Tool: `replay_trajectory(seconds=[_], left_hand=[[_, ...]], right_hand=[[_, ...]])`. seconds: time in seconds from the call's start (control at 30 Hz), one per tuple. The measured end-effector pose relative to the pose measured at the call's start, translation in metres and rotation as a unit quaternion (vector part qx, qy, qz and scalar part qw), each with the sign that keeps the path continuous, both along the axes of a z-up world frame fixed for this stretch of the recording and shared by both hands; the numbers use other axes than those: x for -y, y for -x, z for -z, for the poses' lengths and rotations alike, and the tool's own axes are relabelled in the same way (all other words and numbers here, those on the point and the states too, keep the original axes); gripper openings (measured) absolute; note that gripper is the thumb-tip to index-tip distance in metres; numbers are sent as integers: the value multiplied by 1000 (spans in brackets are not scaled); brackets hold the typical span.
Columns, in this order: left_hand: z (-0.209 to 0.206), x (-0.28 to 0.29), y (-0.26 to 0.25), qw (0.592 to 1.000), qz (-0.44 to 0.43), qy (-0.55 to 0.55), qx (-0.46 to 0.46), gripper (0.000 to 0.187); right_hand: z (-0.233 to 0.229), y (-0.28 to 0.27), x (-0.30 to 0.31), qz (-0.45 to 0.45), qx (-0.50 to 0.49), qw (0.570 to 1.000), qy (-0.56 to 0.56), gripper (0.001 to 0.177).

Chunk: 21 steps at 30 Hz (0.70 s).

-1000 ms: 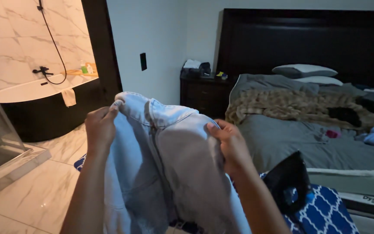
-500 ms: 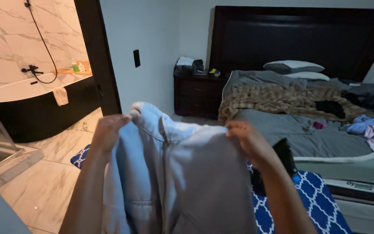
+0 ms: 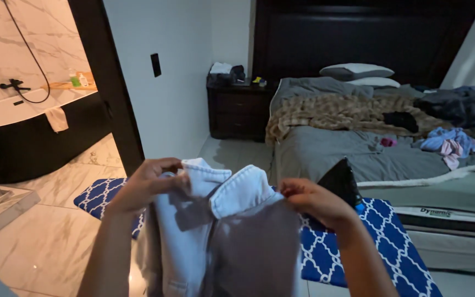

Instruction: Ironing a denim jacket on an ironing board in a bedroom setting.

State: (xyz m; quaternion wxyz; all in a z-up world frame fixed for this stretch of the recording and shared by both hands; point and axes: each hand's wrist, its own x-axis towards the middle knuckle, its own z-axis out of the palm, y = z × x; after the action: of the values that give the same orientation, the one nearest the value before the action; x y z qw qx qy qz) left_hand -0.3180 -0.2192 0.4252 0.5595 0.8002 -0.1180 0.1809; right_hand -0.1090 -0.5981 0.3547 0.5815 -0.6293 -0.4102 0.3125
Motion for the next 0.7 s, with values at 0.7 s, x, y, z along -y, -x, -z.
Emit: replay_trajectory(seconds=[0.7], left_hand=[[39,30,-42,988,-63,124,-64,39]], right_hand=[[10,-1,-27,127,42,989,-67,21]])
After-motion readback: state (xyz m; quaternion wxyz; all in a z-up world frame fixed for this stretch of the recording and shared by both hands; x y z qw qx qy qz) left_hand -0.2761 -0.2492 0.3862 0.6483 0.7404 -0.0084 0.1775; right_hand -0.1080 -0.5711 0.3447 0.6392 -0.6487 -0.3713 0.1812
